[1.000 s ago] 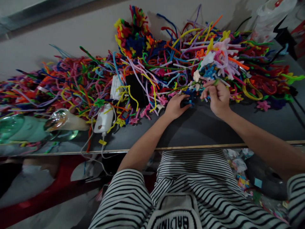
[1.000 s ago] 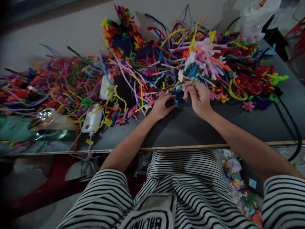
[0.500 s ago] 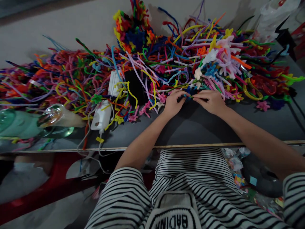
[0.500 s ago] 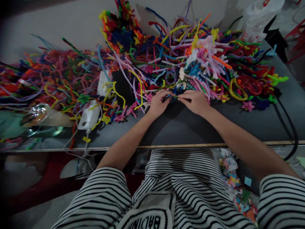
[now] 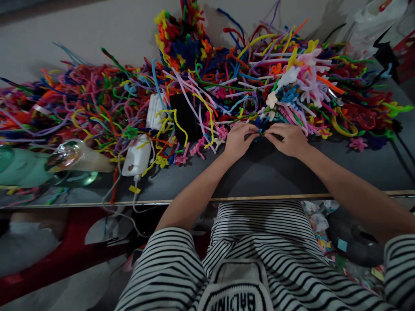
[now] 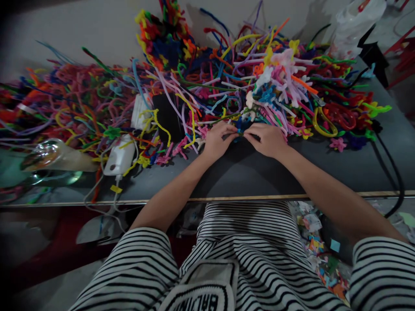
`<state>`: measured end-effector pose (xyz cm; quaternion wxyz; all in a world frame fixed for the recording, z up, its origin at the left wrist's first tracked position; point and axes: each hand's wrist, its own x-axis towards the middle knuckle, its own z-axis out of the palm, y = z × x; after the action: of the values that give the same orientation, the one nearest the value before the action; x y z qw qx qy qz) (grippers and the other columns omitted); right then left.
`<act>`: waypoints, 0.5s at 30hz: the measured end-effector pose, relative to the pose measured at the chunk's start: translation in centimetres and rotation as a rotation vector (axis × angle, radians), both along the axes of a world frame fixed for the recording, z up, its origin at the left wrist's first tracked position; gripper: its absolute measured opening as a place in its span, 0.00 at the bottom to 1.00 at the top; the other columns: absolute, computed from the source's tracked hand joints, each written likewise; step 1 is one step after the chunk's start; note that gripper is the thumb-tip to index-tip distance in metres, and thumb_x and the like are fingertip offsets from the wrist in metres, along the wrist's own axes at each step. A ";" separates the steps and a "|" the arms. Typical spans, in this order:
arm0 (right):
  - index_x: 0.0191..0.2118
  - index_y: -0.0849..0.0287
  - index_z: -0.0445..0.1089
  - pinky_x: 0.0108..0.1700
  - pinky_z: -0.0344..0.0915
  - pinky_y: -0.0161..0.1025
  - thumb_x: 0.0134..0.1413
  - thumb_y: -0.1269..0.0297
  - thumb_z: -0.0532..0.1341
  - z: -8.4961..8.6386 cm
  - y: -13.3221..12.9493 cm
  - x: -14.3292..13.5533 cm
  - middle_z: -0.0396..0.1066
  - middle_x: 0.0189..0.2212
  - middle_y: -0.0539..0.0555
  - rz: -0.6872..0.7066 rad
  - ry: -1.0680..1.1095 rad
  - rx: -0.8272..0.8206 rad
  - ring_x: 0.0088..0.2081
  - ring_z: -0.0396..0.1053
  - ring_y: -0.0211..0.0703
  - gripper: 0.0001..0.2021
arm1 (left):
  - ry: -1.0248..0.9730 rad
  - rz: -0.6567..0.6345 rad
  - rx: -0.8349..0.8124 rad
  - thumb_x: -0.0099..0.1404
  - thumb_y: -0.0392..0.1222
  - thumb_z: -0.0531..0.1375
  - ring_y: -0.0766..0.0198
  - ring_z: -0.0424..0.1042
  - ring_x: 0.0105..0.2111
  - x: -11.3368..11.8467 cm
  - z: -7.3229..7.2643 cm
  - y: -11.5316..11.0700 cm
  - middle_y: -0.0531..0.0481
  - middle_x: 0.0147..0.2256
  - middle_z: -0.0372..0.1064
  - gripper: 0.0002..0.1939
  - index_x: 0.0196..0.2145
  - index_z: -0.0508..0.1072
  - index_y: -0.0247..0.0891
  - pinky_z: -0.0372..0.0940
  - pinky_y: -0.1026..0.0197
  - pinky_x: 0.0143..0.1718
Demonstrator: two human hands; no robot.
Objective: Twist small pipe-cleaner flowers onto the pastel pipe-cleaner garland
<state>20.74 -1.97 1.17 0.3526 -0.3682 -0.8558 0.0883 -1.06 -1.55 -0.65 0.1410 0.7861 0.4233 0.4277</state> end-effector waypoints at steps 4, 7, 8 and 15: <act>0.42 0.58 0.78 0.38 0.66 0.40 0.68 0.59 0.55 -0.2 0.0 -0.2 0.79 0.39 0.56 -0.014 -0.056 -0.026 0.41 0.76 0.47 0.15 | 0.151 0.055 0.161 0.70 0.42 0.62 0.61 0.75 0.40 -0.2 0.1 -0.2 0.49 0.37 0.77 0.06 0.39 0.79 0.40 0.67 0.56 0.47; 0.41 0.58 0.77 0.39 0.66 0.41 0.68 0.59 0.55 -0.5 0.1 -0.5 0.78 0.38 0.57 -0.009 0.001 -0.070 0.39 0.75 0.47 0.15 | 0.199 0.063 0.210 0.71 0.44 0.61 0.61 0.74 0.40 -0.2 -0.2 -0.1 0.48 0.36 0.76 0.09 0.40 0.81 0.41 0.66 0.56 0.45; 0.40 0.58 0.77 0.39 0.67 0.41 0.68 0.58 0.55 -0.5 0.1 -0.6 0.78 0.38 0.57 -0.003 0.029 -0.094 0.38 0.75 0.46 0.15 | 0.207 0.065 0.223 0.71 0.45 0.60 0.61 0.74 0.40 -0.2 -0.3 0.0 0.48 0.36 0.76 0.10 0.41 0.81 0.41 0.66 0.56 0.44; 0.36 0.57 0.75 0.36 0.66 0.41 0.68 0.53 0.55 -0.3 -0.1 -1.1 0.77 0.33 0.55 0.037 0.143 -0.199 0.35 0.73 0.45 0.17 | 0.280 0.055 0.294 0.74 0.44 0.55 0.60 0.73 0.41 -0.2 0.1 -0.1 0.47 0.34 0.77 0.13 0.42 0.80 0.41 0.65 0.56 0.43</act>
<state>19.65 -2.10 0.88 0.3728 -0.3783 -0.8220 0.2055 -1.30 -1.70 -0.56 -0.0471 0.8380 0.3933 0.3753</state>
